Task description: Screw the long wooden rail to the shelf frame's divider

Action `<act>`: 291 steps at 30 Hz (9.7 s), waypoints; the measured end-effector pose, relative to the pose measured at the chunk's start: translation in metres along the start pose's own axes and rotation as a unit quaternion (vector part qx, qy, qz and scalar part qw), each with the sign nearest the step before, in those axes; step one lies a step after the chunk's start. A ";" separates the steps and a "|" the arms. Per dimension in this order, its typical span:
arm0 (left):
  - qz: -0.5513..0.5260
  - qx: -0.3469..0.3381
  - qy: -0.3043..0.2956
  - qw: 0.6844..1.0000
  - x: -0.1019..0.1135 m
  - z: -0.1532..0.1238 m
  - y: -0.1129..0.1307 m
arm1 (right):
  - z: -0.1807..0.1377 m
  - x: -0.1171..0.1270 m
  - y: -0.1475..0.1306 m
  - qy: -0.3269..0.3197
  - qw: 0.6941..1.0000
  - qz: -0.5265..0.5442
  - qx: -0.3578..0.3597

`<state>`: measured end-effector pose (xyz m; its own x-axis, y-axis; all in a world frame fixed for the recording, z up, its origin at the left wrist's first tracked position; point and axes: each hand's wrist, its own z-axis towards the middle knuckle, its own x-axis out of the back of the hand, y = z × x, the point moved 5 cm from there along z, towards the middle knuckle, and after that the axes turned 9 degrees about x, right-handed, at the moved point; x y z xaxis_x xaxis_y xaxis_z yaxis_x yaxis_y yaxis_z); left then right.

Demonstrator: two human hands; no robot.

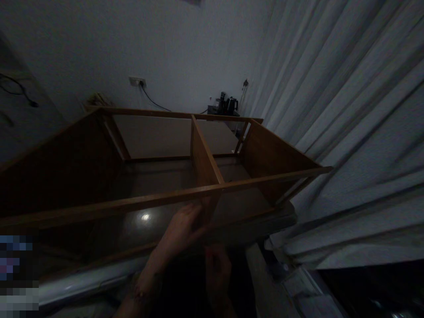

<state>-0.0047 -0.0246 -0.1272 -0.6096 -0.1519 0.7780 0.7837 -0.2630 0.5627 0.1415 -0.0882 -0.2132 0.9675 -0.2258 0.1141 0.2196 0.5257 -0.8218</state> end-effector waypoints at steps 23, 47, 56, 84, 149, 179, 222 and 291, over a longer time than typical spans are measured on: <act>-0.004 0.009 -0.017 1.000 -0.001 0.000 -0.001 | 0.008 0.024 -0.010 -0.001 0.988 -0.115 0.100; 0.002 0.013 0.000 1.000 0.002 0.000 0.001 | -0.022 -0.025 0.011 -0.031 0.883 0.276 -0.379; 0.009 0.013 -0.014 1.000 0.001 0.001 0.001 | 0.013 0.017 -0.023 -0.069 0.961 -0.237 0.128; 0.012 0.017 0.010 1.000 -0.004 -0.002 -0.007 | -0.004 0.004 -0.004 0.037 0.987 -0.005 -0.156; 0.003 0.018 0.006 1.000 -0.001 -0.001 -0.001 | 0.017 0.007 -0.034 -0.150 0.918 -0.230 0.287; 0.014 0.009 0.004 1.000 0.001 -0.001 0.000 | 0.000 0.004 -0.011 0.037 0.996 -0.009 -0.086; 0.047 -0.005 0.024 0.999 0.000 -0.001 0.002 | 0.013 0.010 -0.031 -0.107 0.962 -0.224 0.110; 0.024 -0.014 0.036 0.999 0.000 -0.003 -0.001 | 0.014 0.009 -0.026 -0.052 0.989 -0.113 0.075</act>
<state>-0.0054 -0.0269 -0.1287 -0.5788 -0.2336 0.7813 0.8096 -0.2793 0.5163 0.1468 -0.0922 -0.1829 0.8973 -0.2697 0.3494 0.4408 0.5885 -0.6778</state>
